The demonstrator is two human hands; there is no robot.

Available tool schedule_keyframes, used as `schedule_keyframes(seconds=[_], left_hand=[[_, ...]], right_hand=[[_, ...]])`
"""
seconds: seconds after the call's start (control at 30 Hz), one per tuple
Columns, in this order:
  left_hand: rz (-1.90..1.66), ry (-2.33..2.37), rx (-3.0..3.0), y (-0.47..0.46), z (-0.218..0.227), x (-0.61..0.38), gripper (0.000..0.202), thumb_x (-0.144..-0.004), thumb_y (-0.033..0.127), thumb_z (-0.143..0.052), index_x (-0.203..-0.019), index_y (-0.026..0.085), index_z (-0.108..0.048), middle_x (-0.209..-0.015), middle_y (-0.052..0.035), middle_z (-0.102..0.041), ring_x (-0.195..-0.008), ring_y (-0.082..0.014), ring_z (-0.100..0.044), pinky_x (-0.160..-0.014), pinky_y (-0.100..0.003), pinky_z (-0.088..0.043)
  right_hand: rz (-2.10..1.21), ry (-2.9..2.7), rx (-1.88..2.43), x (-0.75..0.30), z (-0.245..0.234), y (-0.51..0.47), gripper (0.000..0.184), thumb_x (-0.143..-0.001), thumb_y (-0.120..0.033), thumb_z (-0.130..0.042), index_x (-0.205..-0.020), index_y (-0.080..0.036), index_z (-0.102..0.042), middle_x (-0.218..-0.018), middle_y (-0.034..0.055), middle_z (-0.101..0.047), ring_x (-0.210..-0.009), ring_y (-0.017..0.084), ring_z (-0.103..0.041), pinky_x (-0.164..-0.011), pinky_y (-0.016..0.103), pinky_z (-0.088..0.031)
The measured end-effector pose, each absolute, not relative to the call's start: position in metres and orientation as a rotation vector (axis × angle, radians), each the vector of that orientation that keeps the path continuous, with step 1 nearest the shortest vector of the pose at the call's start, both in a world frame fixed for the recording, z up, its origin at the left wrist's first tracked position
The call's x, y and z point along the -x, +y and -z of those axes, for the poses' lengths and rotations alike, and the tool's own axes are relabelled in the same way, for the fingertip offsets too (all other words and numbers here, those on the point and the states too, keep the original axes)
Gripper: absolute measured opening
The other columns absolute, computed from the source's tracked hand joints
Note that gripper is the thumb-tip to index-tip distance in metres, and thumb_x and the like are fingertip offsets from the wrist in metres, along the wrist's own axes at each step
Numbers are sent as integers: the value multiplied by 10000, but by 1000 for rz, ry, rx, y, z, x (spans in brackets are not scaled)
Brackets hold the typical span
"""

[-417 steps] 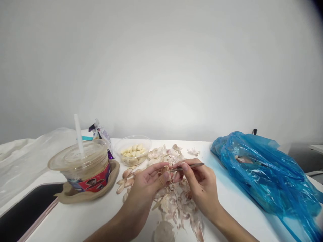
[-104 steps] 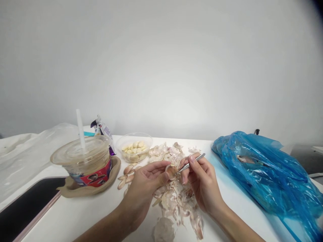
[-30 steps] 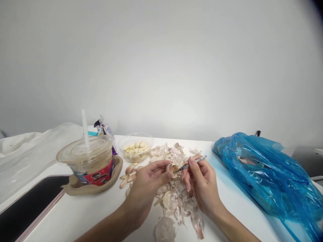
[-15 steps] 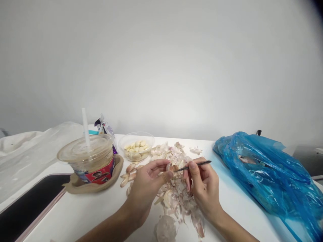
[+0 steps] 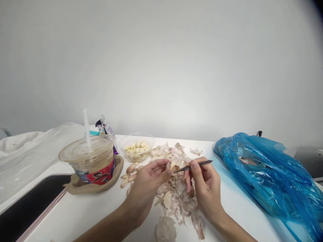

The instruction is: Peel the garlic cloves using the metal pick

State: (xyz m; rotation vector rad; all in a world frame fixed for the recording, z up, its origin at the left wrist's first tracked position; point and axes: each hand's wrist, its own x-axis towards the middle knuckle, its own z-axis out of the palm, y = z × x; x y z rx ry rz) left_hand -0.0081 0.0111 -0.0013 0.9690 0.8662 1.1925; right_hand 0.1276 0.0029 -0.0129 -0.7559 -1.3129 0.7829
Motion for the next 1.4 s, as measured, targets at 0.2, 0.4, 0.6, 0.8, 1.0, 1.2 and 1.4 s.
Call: schedule_keyframes(seconds=[0.2,0.4,0.6,0.8,1.0,1.2,1.4], left_hand=[[-1200,860,-955,10,0,8,280,-682,223,-674,-932,152,-569,-911,-54,-671,-921,-176,-582,-852,-303,-416],[-1194,865,-938,10,2,7,268,-675,231,-681,-914,158,-586,-876,-40,-680,-888,-155,-585,-830,-275,-423],[-1208,867,-882,10,-2,6,245,-699,212,-657,-927,152,-591,-880,-45,-685,-875,-155,-598,-838,-268,-426],[-1214,868,-846,10,-3,6,254,-690,195,-663,-927,138,-595,-855,-59,-697,-879,-166,-604,-816,-257,-440],[-1261,849,-821,10,-3,6,251,-683,197,-668,-924,143,-619,-865,-59,-709,-830,-150,-622,-802,-239,-452],[-1262,782,-813,10,-4,5,242,-707,204,-644,-943,150,-629,-890,-70,-714,-867,-173,-630,-806,-250,-460],[-1280,731,-806,11,-4,6,217,-736,200,-614,-949,162,-626,-881,-47,-717,-860,-156,-632,-777,-222,-472]], right_hand=[[-828,-1308,747,-128,14,2,205,-907,-286,-424,-739,-170,-448,-500,-57,-503,-366,42,-432,-396,160,-344],[-858,-1304,738,-129,15,2,196,-904,-302,-429,-759,-172,-448,-461,-61,-500,-349,42,-414,-386,154,-330],[-905,-1253,737,-127,17,5,219,-898,-312,-445,-739,-162,-450,-495,-46,-537,-333,20,-418,-359,126,-293],[-939,-1225,704,-127,17,5,196,-898,-305,-450,-763,-163,-452,-514,-48,-549,-328,12,-415,-359,118,-287],[-990,-1195,660,-126,18,6,215,-903,-298,-444,-741,-158,-457,-470,-67,-506,-324,12,-391,-370,127,-276],[-1039,-1164,673,-126,18,7,259,-898,-318,-451,-697,-154,-456,-406,-79,-456,-319,28,-345,-384,164,-250],[-1106,-1158,672,-126,15,6,288,-884,-357,-463,-673,-163,-435,-372,-85,-427,-311,35,-309,-370,176,-206]])
